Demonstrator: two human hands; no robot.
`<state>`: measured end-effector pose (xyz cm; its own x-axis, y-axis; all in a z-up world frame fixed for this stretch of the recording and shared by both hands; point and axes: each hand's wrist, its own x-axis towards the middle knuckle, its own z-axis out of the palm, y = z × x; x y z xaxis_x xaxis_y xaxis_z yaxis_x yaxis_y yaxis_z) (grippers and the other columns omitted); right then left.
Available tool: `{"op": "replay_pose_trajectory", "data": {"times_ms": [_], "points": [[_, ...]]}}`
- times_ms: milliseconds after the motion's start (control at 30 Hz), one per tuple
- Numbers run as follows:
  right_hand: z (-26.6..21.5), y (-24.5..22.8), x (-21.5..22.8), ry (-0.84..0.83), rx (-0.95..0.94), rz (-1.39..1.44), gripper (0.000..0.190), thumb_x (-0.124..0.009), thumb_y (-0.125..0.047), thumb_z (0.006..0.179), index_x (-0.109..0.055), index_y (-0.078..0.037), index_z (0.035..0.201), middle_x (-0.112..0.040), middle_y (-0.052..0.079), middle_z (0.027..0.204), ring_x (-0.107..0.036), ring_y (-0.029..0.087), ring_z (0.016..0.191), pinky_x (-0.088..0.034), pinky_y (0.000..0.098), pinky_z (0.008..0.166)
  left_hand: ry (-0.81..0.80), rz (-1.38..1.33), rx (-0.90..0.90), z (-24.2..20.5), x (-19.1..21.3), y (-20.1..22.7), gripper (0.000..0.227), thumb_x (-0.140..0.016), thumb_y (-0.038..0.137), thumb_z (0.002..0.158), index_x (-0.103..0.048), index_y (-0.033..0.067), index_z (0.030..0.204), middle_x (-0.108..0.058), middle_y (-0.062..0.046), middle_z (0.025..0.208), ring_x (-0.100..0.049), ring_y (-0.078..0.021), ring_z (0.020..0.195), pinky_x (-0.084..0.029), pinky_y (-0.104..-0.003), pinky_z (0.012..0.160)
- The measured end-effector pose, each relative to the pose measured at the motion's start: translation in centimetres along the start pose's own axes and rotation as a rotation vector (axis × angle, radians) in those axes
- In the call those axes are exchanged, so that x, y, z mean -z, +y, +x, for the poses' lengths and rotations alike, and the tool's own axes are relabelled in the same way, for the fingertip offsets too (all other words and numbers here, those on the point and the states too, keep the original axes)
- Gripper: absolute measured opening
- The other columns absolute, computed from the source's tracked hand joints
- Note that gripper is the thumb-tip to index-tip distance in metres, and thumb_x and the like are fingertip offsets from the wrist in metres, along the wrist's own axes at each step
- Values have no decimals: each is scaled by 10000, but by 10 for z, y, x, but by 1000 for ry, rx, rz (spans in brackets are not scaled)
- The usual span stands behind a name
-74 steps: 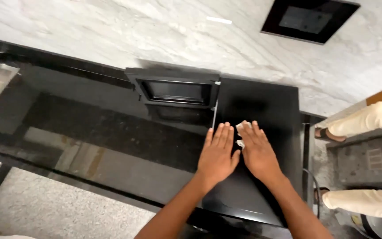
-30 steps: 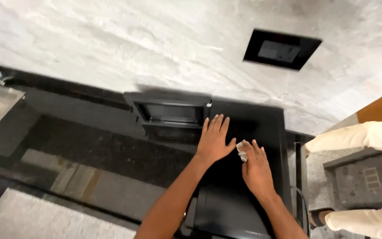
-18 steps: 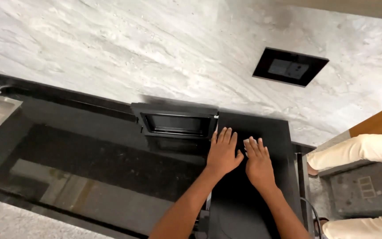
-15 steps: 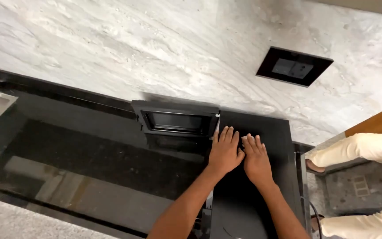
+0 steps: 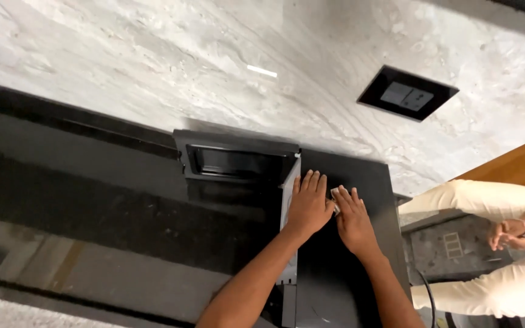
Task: Wiping down the exterior and interior of a microwave oven and the surrounding countertop.
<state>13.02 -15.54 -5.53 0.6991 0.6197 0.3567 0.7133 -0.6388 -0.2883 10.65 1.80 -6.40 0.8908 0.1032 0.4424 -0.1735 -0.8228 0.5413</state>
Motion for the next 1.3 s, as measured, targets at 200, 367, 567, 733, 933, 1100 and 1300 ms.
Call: {"op": "replay_pose_trajectory", "data": {"times_ms": [200, 367, 567, 733, 933, 1100, 1300], "points": [[24, 10, -12, -15, -97, 17, 578, -521, -75, 948, -455, -108, 1522, -411, 171, 1610, -289, 481, 1507, -292, 601, 1172, 57, 43, -5, -2, -13, -5, 623, -626, 277, 913, -531, -22, 1451, -507, -219, 1527, -382, -359, 1500, -192, -591, 1248], [20, 7, -12, -32, -125, 23, 550, -540, -123, 975, -455, -118, 1519, -408, 151, 1612, -278, 466, 1520, -276, 597, 1186, 39, -35, -1, 0, 3, 1, 635, -654, 275, 876, -540, -36, 1417, -509, -237, 1505, -383, -378, 1484, -211, -602, 1222], [18, 5, 2, -52, -130, 19, 582, -501, -76, 941, -471, -132, 1520, -403, 146, 1628, -277, 463, 1527, -264, 607, 1187, 12, -3, -19, 0, 11, 4, 662, -678, 254, 825, -545, -53, 1397, -510, -253, 1494, -391, -392, 1473, -223, -590, 1220], [38, 21, -7, -18, -173, 11, 581, -494, -68, 940, -464, -120, 1518, -402, 147, 1624, -276, 469, 1521, -271, 615, 1176, 26, 102, -82, 2, 6, 1, 650, -665, 224, 830, -543, -73, 1396, -503, -275, 1488, -396, -404, 1466, -211, -560, 1244], [39, 24, -14, -8, -129, -1, 577, -512, -90, 959, -454, -112, 1532, -390, 162, 1625, -266, 474, 1525, -261, 621, 1171, 1, 50, -97, 4, 11, 6, 650, -652, 213, 830, -529, -98, 1387, -492, -303, 1498, -394, -439, 1467, -229, -528, 1261], [31, 25, -6, -10, -94, 30, 585, -509, -84, 951, -472, -159, 1531, -412, 121, 1638, -264, 447, 1545, -235, 615, 1208, -3, 50, -91, 3, 11, 5, 657, -635, 182, 820, -525, -107, 1400, -480, -329, 1489, -390, -445, 1465, -236, -520, 1258], [65, 58, -29, 35, -185, -29, 572, -506, -96, 970, -449, -159, 1536, -393, 134, 1627, -229, 451, 1541, -218, 633, 1188, -38, 13, -74, 6, 20, 9, 650, -644, 183, 810, -526, -125, 1371, -467, -331, 1490, -367, -453, 1463, -227, -516, 1245]]}}
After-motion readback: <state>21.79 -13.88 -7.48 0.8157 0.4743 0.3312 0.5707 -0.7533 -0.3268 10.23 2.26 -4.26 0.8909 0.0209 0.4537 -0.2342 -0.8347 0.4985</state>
